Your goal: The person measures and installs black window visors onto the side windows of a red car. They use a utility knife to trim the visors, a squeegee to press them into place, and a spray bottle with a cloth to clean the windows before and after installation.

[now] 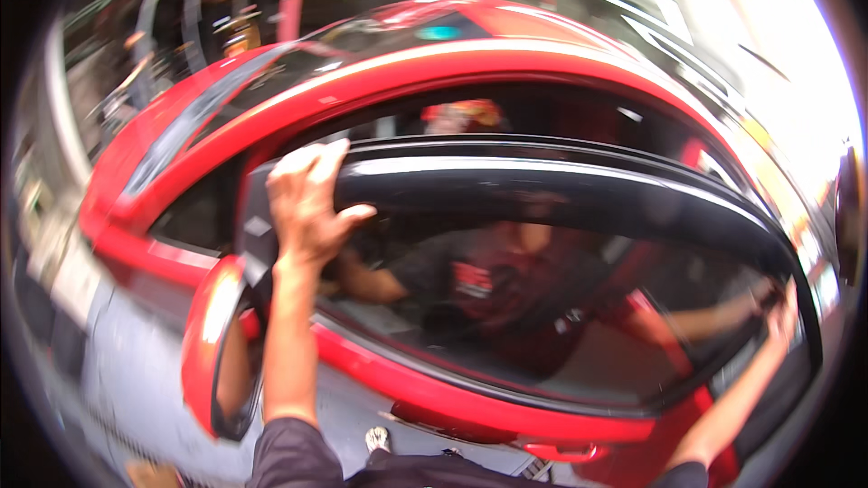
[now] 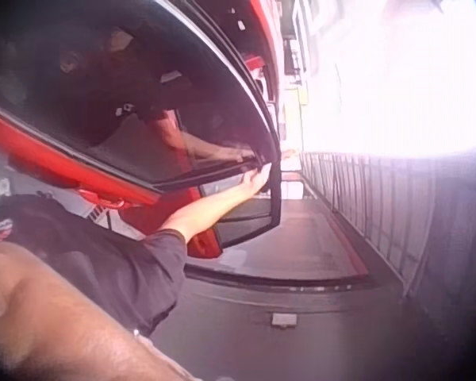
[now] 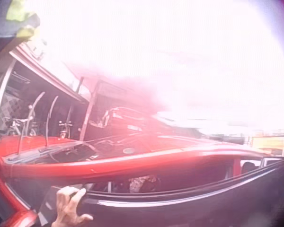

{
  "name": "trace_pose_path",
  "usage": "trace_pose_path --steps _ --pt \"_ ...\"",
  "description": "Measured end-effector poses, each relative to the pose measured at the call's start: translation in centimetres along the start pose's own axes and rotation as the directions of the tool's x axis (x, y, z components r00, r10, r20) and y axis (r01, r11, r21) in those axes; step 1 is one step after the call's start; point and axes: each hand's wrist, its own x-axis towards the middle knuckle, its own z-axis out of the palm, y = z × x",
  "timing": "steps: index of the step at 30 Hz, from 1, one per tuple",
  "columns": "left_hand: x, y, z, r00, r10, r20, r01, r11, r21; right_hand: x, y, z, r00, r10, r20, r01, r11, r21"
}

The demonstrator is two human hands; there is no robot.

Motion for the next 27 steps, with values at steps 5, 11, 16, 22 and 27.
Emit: trace_pose_path --steps 5,11,16,22,27 --pt "-0.2 -1.3 0.0 0.999 0.042 -0.015 -0.042 0.999 -0.005 -1.4 1.1 3.6 0.951 -0.254 -0.179 0.279 0.951 0.131" --pt "-1.1 2.1 -0.3 0.995 0.015 -0.1 -0.027 0.992 -0.121 -1.1 4.1 0.8 0.964 -0.238 -0.118 0.245 0.969 0.041" --pt "0.5 1.0 -1.9 0.985 0.11 -0.13 -0.116 0.993 -0.036 -2.7 4.6 6.9 0.963 -0.113 -0.245 0.149 0.98 0.134" --pt "1.5 0.6 -1.9 0.977 0.17 -0.13 -0.178 0.983 -0.05 -4.4 -1.7 7.4 0.99 -0.027 -0.139 0.045 0.99 0.13" --pt "1.7 -0.1 -2.2 0.976 0.18 -0.123 -0.185 0.982 -0.026 -3.5 -2.5 9.9 0.946 -0.08 -0.315 0.072 0.997 -0.038"
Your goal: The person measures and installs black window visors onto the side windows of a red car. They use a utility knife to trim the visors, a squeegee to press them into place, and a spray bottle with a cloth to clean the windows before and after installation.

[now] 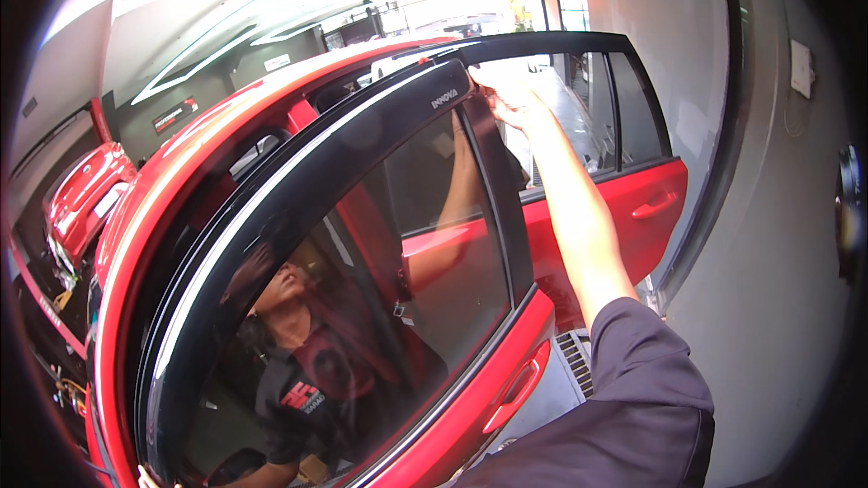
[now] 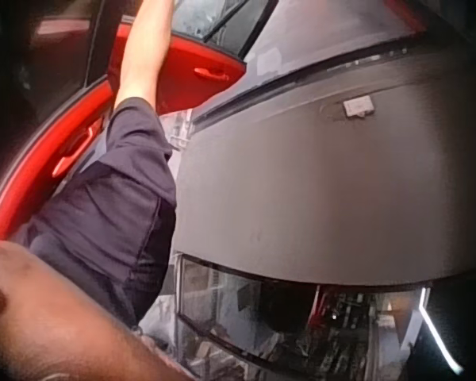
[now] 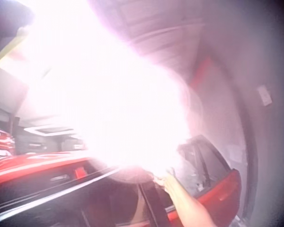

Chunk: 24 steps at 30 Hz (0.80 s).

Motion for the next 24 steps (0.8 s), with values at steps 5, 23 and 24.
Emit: trace_pose_path --steps 5,23,24 --pt "0.1 -0.6 -1.0 0.998 0.019 0.063 -0.021 1.0 0.022 -0.2 -2.8 2.1 0.859 -0.493 0.137 0.493 0.727 -0.479" --pt "-5.0 -7.7 -0.3 0.956 -0.139 0.258 0.107 0.985 0.134 2.4 -10.1 7.0 0.764 -0.26 0.591 0.581 0.676 -0.453" --pt "-4.6 -7.6 -0.1 0.953 -0.141 0.266 0.111 0.986 0.125 2.5 -10.3 6.9 0.785 -0.271 0.557 0.573 0.661 -0.484"
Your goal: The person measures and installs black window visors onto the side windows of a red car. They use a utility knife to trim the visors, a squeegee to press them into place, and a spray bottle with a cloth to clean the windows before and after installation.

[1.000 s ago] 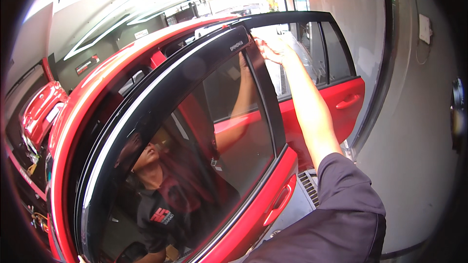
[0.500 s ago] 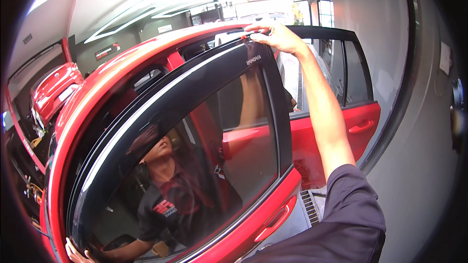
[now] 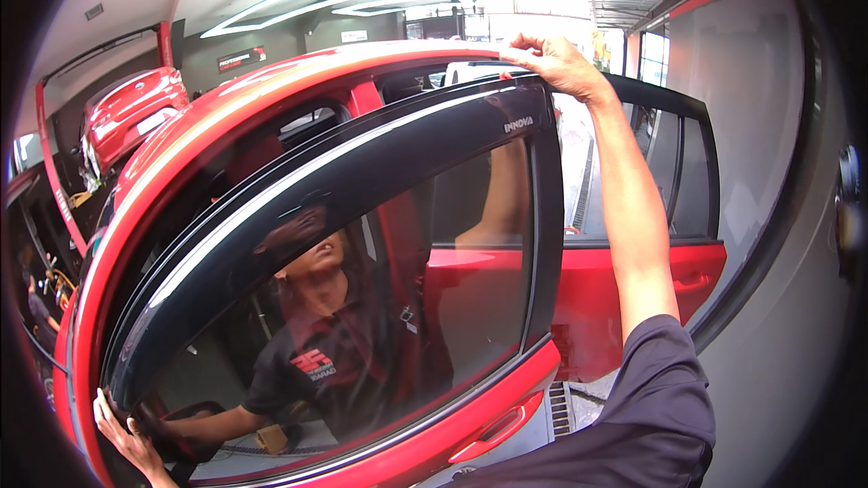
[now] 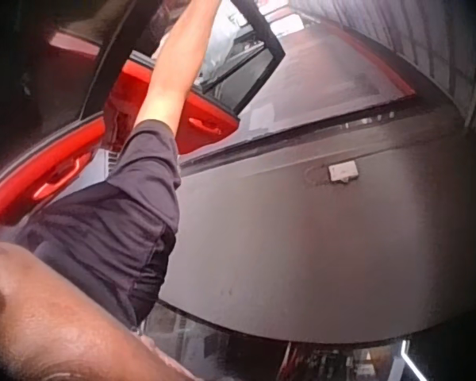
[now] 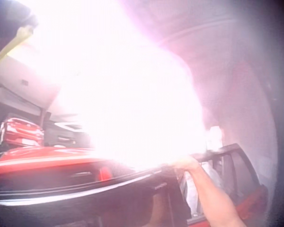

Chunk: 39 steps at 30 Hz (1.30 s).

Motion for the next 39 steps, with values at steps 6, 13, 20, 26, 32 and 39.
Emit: trace_pose_path --steps 6,13,20,26,32,39 --pt "0.6 0.9 -0.5 1.0 -0.023 -0.014 0.023 1.0 -0.002 0.1 0.2 -0.2 0.979 0.063 0.192 -0.043 0.994 -0.105" --pt "0.2 1.8 0.4 0.998 -0.012 -0.055 0.011 1.0 -0.016 -0.8 1.8 0.8 0.999 -0.031 -0.012 0.03 0.997 -0.068" --pt "0.1 1.9 0.5 0.998 0.003 -0.065 -0.004 1.0 -0.02 0.3 -1.9 2.2 0.988 -0.097 -0.116 0.098 0.995 0.001" --pt "0.7 2.6 0.3 0.996 0.014 -0.084 -0.017 0.999 -0.039 3.0 -7.8 3.8 0.97 -0.144 -0.198 0.156 0.987 0.046" --pt "1.7 3.5 -1.9 0.991 0.005 -0.135 -0.016 0.997 -0.079 10.3 -19.5 7.6 0.781 -0.578 -0.235 0.617 0.772 0.154" --pt "1.8 7.7 -0.6 0.986 -0.117 -0.116 0.085 0.965 -0.249 9.0 -31.8 17.3 0.759 -0.65 -0.03 0.647 0.748 0.149"
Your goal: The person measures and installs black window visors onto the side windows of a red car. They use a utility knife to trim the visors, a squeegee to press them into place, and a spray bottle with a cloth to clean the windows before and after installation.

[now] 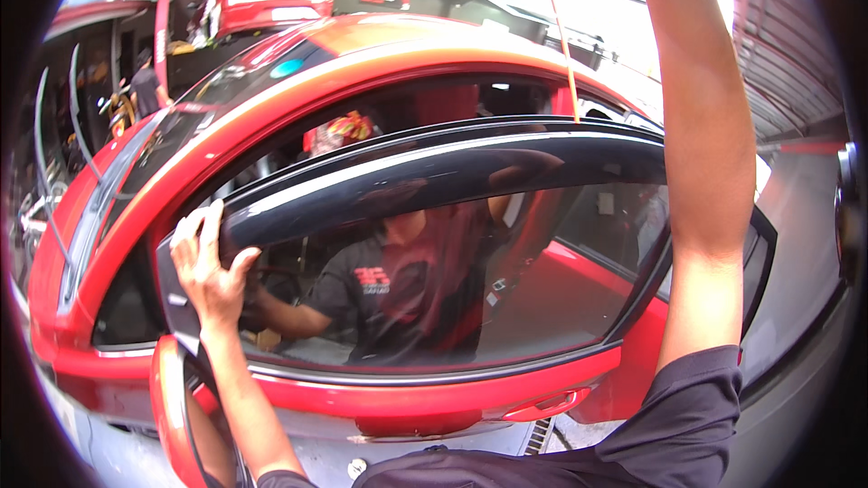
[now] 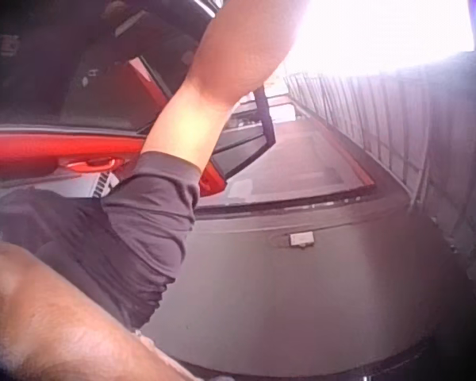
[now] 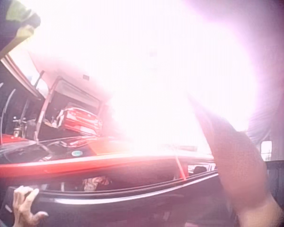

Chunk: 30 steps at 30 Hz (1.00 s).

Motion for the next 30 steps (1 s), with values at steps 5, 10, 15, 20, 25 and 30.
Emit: trace_pose_path --steps 5,10,15,20,25,30 --pt "0.2 -0.3 -1.6 0.999 -0.031 -0.016 0.031 0.999 -0.025 1.8 -3.9 4.7 0.998 0.018 0.067 -0.018 1.0 -0.01" --pt "0.2 0.1 -1.0 0.998 -0.067 -0.023 0.064 0.992 -0.106 0.3 -6.7 2.7 0.991 0.115 0.073 -0.104 0.985 -0.14" --pt "0.4 -0.3 -1.3 0.998 -0.058 -0.04 0.052 0.99 -0.128 -1.7 -10.2 -1.9 0.979 0.204 0.014 -0.191 0.94 -0.282" --pt "0.5 -1.6 -2.8 0.997 -0.043 -0.057 0.042 0.999 -0.017 -3.8 -9.0 -5.5 0.968 0.234 -0.095 -0.251 0.926 -0.282" --pt "0.0 0.5 -0.1 0.993 -0.073 -0.091 0.054 0.977 -0.205 -5.0 -18.2 -13.4 0.949 0.256 -0.184 -0.315 0.803 -0.506" --pt "0.3 0.0 -0.8 0.995 -0.058 -0.078 0.049 0.992 -0.112 -8.1 -17.9 -17.8 0.921 0.27 -0.28 -0.381 0.774 -0.506"
